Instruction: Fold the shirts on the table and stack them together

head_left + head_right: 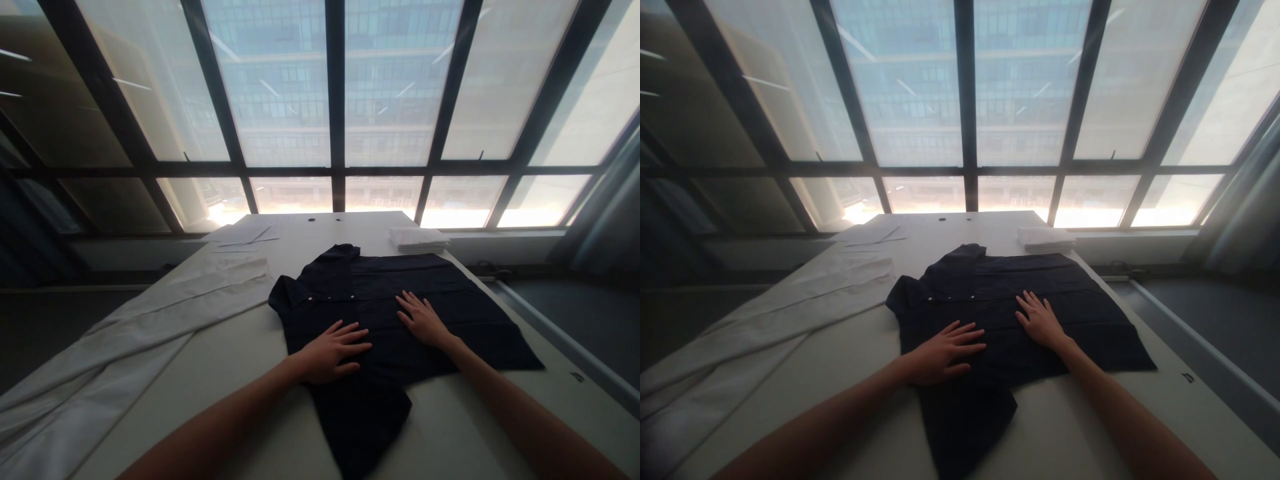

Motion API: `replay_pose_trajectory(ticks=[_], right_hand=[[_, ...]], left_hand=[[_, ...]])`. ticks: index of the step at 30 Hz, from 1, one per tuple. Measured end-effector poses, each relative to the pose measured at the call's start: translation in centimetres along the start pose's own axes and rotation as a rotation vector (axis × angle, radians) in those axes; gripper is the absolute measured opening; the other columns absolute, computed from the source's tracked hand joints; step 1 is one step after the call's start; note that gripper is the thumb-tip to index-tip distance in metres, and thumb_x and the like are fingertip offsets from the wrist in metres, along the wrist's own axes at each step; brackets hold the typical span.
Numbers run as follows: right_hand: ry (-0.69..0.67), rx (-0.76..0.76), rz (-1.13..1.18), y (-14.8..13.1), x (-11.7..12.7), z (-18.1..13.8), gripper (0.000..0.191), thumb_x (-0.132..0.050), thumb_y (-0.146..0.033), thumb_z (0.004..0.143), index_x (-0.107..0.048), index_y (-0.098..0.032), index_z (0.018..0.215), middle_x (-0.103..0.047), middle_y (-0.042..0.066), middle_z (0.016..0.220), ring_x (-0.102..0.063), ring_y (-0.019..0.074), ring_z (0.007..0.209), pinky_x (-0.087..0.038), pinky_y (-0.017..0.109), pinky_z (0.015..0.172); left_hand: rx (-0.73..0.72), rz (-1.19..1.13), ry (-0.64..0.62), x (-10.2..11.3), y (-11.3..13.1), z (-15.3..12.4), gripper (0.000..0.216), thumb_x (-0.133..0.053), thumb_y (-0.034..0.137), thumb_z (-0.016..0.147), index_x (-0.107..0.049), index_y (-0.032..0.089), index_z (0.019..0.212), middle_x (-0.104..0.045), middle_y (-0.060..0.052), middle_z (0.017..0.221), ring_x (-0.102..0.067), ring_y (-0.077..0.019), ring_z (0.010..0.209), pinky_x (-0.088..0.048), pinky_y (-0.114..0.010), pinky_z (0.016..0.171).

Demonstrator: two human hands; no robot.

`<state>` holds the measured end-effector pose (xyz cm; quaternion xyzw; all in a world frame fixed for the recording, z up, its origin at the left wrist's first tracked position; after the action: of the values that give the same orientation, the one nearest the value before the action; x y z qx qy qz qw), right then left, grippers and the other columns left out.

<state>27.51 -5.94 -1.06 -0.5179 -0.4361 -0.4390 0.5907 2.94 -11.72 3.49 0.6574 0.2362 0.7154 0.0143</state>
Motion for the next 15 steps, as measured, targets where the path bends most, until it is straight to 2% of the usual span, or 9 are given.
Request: replay_pose_trajectory(ticks=[4, 10, 15], right_hand=[[0.006, -0.006, -0.001, -0.2, 0.2, -0.1, 0.061, -0.032, -0.050, 0.101, -0.036, -0.023, 0.156, -0.024, 0.007, 0.165, -0.017, 0.0242, 0.153, -0.014, 0.054, 0.121], [0.005, -0.009, -0.008, -0.6, 0.3, -0.2, 0.061, -0.032, -0.050, 0.101, -0.036, -0.023, 0.156, -0.023, 0.007, 0.165, -0.015, 0.0241, 0.153, -0.014, 0.054, 0.121], [0.002, -0.007, -0.017, -1.4, 0.0, -0.7, 0.062, -0.030, -0.052, 0.102, -0.033, -0.024, 0.157, -0.020, 0.007, 0.165, -0.013, 0.0248, 0.153, -0.013, 0.053, 0.121]], left_hand=[[0.006, 0.010, -0.011, -0.2, 0.0, 0.1, 0.056, -0.048, 0.049, 0.102, -0.032, 0.040, 0.155, -0.026, 0.001, 0.164, -0.016, -0.0285, 0.153, -0.008, -0.055, 0.123], [0.140, 0.078, 0.024, -0.5, -1.5, 0.2, 0.065, -0.041, 0.056, 0.103, -0.017, 0.037, 0.160, -0.013, -0.003, 0.167, -0.013, -0.0305, 0.153, -0.009, -0.057, 0.122], [0.134, 0.118, 0.001, -1.0, -1.9, -0.7, 0.059, -0.035, 0.056, 0.104, -0.020, 0.039, 0.159, -0.014, -0.003, 0.167, -0.011, -0.0308, 0.153, -0.009, -0.058, 0.122]])
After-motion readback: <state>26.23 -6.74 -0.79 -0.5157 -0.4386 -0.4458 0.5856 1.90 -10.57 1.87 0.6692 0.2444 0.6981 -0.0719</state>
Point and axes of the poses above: each hand's wrist, its own z-axis towards the middle knuckle, its own x-axis out of the back of the hand, y = z × x, the point moved 9 cm from there along z, towards the middle knuckle
